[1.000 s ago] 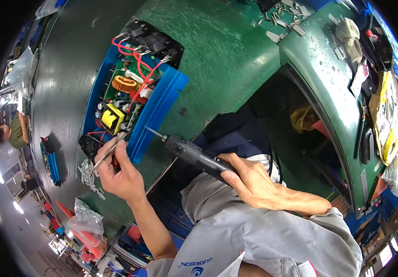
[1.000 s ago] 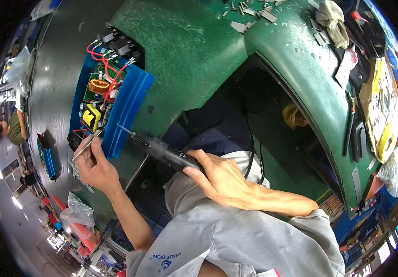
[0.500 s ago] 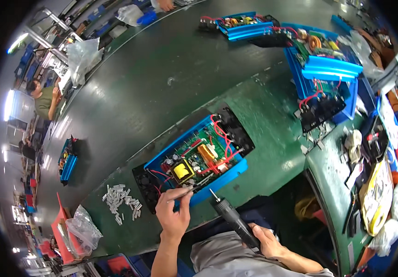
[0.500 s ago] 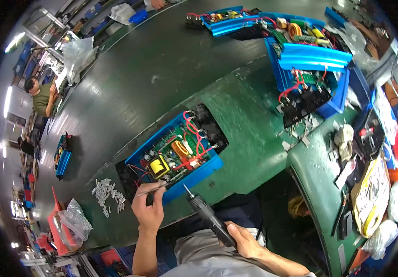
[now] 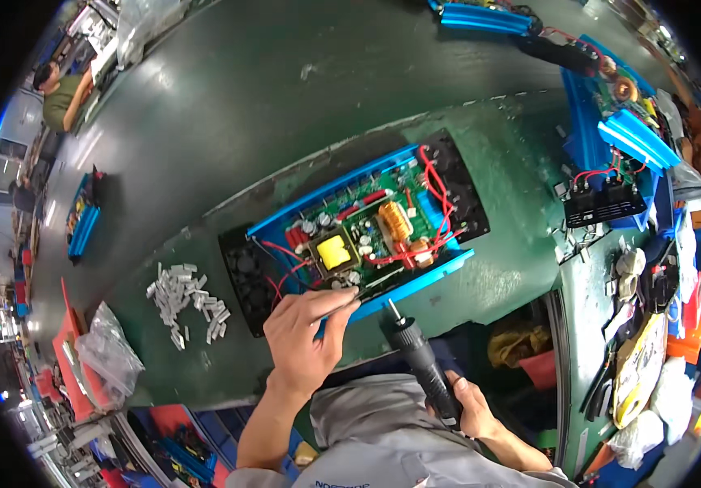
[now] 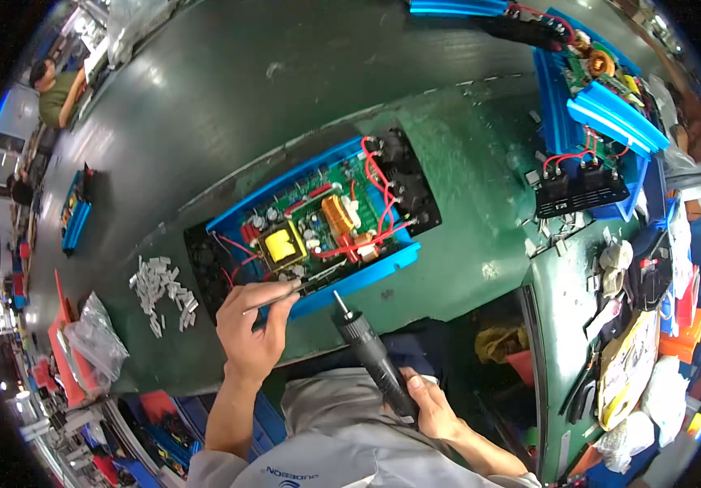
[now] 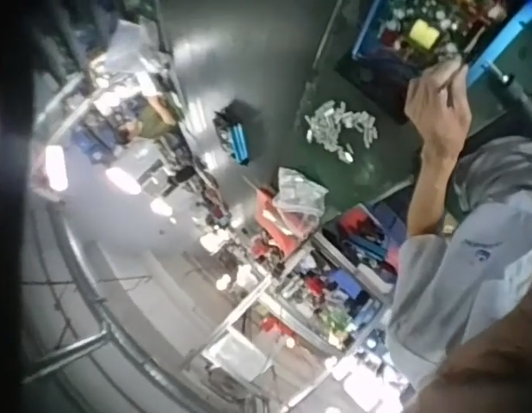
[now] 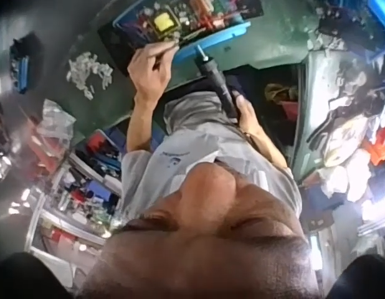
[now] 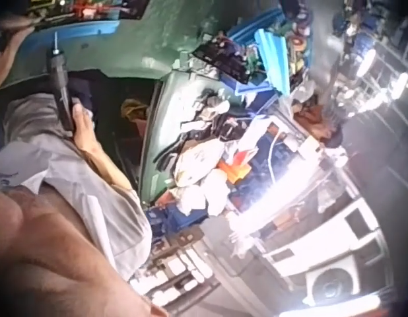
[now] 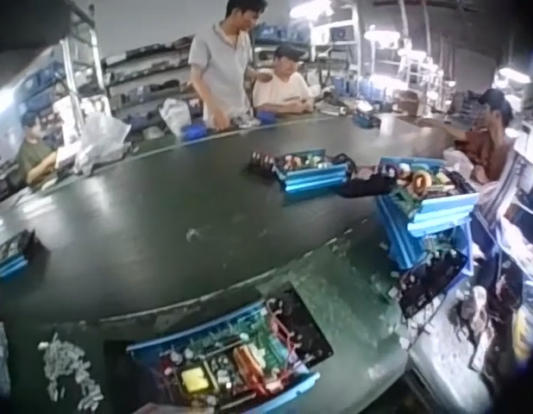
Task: The recorder is assembling electronic components, specifically power inverters, by securing boards into housings and connecting parts.
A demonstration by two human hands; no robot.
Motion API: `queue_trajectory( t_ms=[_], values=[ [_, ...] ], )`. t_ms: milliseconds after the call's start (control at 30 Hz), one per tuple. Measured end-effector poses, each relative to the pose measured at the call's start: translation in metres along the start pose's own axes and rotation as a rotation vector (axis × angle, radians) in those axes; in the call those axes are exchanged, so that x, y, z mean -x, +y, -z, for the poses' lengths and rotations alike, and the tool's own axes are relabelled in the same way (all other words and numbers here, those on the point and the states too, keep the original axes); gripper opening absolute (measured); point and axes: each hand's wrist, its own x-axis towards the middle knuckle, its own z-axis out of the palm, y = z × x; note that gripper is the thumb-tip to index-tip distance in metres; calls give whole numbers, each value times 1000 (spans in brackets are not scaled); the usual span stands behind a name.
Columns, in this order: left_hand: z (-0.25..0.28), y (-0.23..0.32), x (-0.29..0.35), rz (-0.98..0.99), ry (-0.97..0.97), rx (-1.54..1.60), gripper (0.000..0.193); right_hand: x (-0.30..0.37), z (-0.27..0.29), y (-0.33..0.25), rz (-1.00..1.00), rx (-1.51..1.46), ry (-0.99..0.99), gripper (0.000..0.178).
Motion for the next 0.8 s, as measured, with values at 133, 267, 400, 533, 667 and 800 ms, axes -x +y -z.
queue_trajectory(
  t_ms=[133, 267, 400, 533, 667, 800],
  values=[
    [1, 0, 1, 31, -2, 28, 22, 0, 0, -4, -25, -35, -27, 78],
    [2, 0, 3, 66, -22, 55, 21, 2, -2, -8, -76, -120, -23, 82],
    [4, -1, 6, 81, -39, 66, 23, 3, 5, -11, -219, -300, -147, 93],
    [5, -1, 7, 68, -44, 91, 26, 6, 7, 0, -306, -543, -251, 96],
    [9, -3, 11, 73, -70, 99, 27, 9, 7, 10, -345, -704, -271, 93],
    [10, -3, 12, 78, -83, 95, 27, 7, 4, 7, -258, -484, -218, 95]
  ],
)
